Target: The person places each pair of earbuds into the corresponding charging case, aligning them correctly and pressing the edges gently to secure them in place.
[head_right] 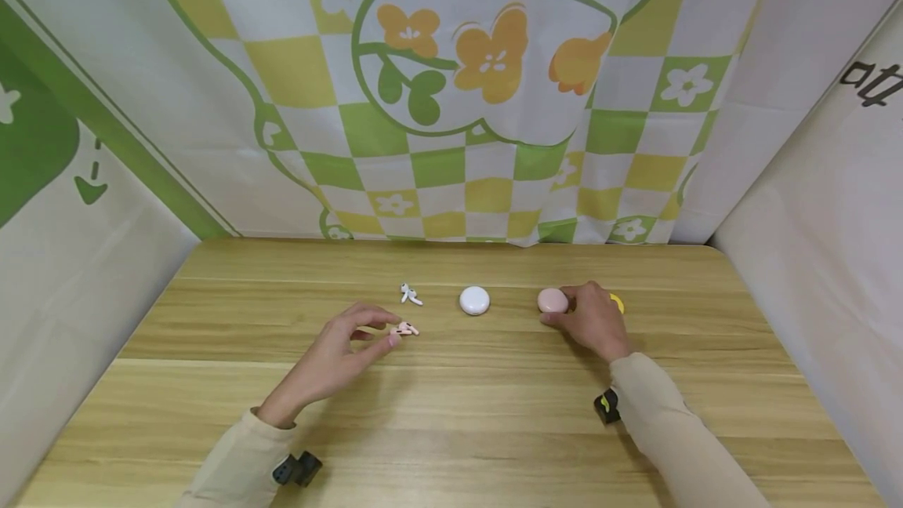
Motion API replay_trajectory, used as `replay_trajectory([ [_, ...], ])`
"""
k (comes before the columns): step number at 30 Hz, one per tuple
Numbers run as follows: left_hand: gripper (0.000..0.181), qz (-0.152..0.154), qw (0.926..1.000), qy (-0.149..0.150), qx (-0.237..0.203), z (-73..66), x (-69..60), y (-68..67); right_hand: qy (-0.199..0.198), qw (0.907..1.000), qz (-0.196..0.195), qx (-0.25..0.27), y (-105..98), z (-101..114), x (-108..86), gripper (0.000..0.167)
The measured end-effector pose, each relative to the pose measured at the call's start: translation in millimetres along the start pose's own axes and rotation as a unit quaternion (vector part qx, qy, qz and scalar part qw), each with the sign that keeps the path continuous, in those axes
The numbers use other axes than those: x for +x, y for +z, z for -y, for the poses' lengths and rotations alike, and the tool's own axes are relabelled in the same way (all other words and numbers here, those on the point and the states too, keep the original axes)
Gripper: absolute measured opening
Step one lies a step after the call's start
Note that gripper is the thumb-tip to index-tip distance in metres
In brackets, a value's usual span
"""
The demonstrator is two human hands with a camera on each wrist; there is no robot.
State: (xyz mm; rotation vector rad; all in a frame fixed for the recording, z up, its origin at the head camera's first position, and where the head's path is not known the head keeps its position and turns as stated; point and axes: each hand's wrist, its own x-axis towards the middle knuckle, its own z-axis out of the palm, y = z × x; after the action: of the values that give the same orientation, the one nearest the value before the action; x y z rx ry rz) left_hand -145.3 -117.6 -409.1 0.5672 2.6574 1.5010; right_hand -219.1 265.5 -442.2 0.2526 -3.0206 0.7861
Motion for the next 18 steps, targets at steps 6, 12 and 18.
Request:
replay_trajectory([
  [6, 0.025, 0.003, 1.0, 0.006, -0.005, -2.7, 1.2, 2.1, 0.003, 0.9998, -0.015, 0.008, -2.9, 8.5, -7.7, 0.062],
  [12, 0.025, 0.012, 0.9995, 0.016, -0.025, -9.0, 2.2, 5.0, -0.013, 0.9993, -0.034, 0.012, -5.8, 20.3, -16.7, 0.061],
  [18, 0.028, 0.024, 0.9989, 0.021, -0.034, -14.6, 3.7, 9.7, -0.034, 0.9971, -0.062, 0.029, -5.9, 33.1, -26.2, 0.056],
])
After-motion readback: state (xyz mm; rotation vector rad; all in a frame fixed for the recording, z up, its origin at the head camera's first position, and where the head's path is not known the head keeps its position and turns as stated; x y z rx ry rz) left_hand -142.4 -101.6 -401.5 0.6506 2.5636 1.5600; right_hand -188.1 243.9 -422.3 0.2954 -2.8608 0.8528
